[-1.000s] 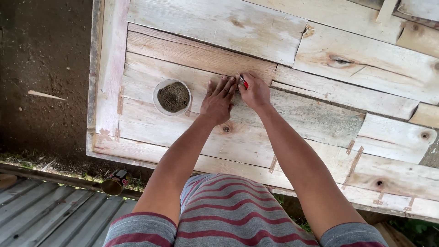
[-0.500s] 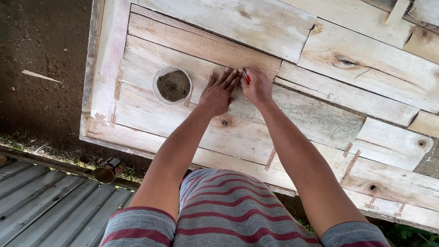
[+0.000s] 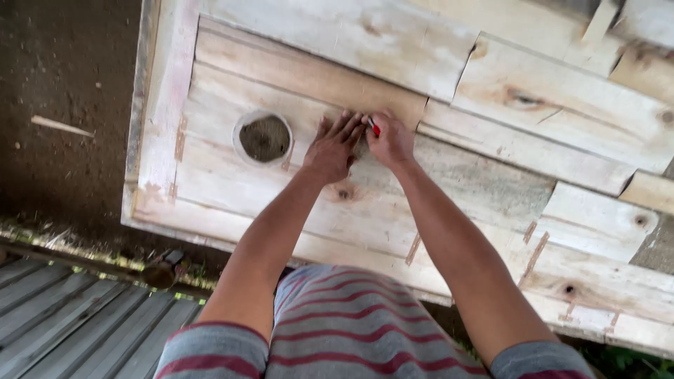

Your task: Patching gaps between wooden planks by inserting thin wood strips and trimming them with a utility knife.

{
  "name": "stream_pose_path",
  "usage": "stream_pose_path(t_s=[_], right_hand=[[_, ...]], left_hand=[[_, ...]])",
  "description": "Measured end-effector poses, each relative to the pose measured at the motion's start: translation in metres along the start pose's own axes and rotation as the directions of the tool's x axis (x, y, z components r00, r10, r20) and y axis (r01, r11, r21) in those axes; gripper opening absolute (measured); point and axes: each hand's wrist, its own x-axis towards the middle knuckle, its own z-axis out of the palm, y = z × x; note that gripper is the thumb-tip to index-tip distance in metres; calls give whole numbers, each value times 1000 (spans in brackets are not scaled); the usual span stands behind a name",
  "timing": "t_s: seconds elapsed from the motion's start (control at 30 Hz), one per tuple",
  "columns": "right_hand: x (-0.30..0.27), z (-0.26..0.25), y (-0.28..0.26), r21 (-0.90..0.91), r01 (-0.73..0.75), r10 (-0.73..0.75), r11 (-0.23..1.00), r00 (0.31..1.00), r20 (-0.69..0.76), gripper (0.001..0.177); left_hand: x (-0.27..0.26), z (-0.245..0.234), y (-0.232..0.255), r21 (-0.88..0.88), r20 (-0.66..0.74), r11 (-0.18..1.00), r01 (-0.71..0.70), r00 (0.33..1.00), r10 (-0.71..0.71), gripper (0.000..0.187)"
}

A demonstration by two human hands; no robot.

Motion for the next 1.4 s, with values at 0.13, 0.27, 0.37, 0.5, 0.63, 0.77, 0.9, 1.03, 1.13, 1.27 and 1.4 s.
stream_pose_path(t_s=[0.13,0.27,0.37,0.5,0.63,0.77,0.9,1.03,1.13,1.27,1.4], right_hand=[[14,3,22,280,-83,84,956,996,9,21],[20,-2,16,204,-145,161,968,985,-67,20],[26,4,18,132,-166,175,977,983,-61,26],[36,11,16,-30,-199,199,980,980,-8,30],[44,31,35,-137,-84,88,987,996,21,30],[40,23,44,-34,100,-99,994,995,20,20],[34,17,37,69,168,-168,983,986,-5,17],[32,27,46,47,166,-164,985,986,-30,16],[28,37,55,22,156,-155,987,987,-41,16],[28,59,70,-62,145,-151,987,982,-109,13],[32,47,62,-2,123,-122,992,990,-75,13]], left_hand=[[3,13,1,38,0,999,19,1000,-19,82],[2,10,0,38,-33,999,20,999,-19,82],[5,11,-1,12,-39,1000,21,999,-21,84],[7,7,-5,38,-8,999,30,1000,-30,84],[2,-3,-4,33,3,999,28,1000,-28,82],[6,3,-6,12,-27,1000,29,999,-29,84],[8,10,-9,-1,-33,1000,25,999,-25,87],[7,11,-7,7,-47,1000,25,999,-24,85],[6,11,-5,-3,-55,1000,12,998,-12,85],[4,9,-6,-4,-55,1000,15,998,-15,86],[6,11,-7,-4,-72,1000,6,997,-6,86]])
